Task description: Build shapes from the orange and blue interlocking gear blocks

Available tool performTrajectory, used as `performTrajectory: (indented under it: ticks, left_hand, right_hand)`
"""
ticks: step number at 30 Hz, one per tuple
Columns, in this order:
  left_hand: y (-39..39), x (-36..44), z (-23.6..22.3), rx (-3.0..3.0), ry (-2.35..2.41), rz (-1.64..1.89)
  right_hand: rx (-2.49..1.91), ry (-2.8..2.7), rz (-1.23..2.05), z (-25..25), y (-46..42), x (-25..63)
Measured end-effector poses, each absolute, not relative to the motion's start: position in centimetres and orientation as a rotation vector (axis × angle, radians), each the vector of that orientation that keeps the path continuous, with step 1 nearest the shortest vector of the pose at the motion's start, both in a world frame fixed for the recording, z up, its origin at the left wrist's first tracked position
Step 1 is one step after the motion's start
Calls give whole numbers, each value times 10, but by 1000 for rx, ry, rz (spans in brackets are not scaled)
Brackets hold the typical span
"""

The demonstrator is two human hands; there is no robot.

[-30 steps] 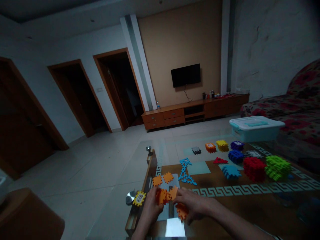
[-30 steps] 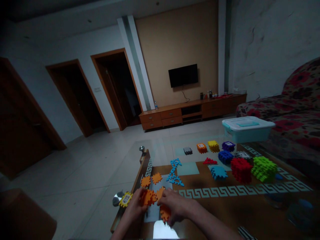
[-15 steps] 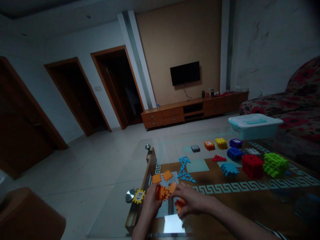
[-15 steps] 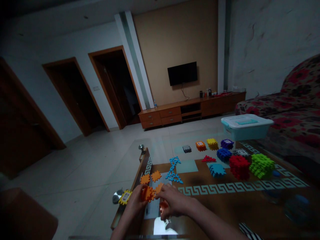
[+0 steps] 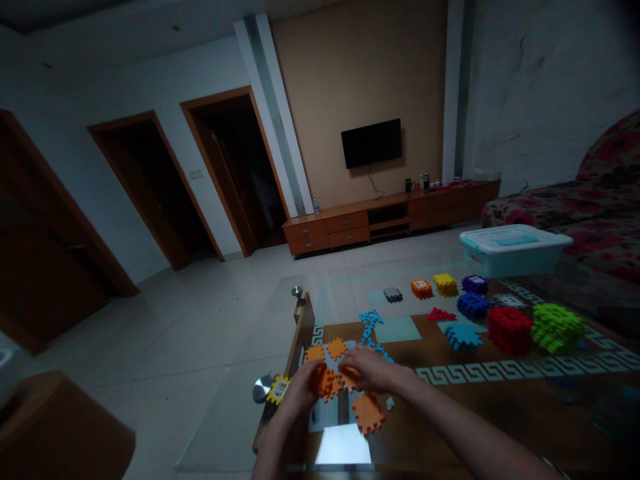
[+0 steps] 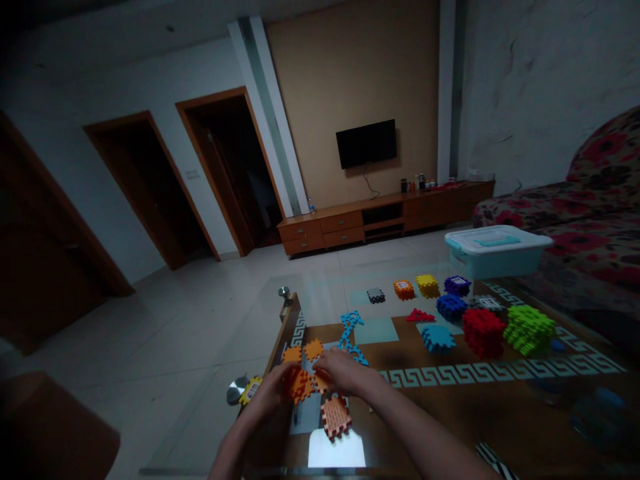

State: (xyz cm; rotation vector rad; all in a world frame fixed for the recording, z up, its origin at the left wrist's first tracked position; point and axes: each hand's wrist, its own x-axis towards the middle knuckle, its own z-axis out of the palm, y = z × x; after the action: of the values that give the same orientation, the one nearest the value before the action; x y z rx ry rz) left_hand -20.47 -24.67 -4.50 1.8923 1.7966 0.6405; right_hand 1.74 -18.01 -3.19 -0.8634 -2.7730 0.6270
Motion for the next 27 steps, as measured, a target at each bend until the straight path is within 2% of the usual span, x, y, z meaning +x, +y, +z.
performTrajectory:
  ticks: [6,17,21,27]
  left_hand:
    - [-244,-202,-40,1898,1861,524]
    - [-262,-201,-33,1877,2036,442]
    - [-269,-201,-32,1865,2092,436]
    - [-270,-199,-29,1869,2136,519]
  right_hand:
    - [-1002,-2791,475,-27,-185,30]
    - [-927,-2775,382,-39,-179,38]
    - [-949,-2712,402,-30,-188,44]
    - [-760,-2738,517,-11,-219,58]
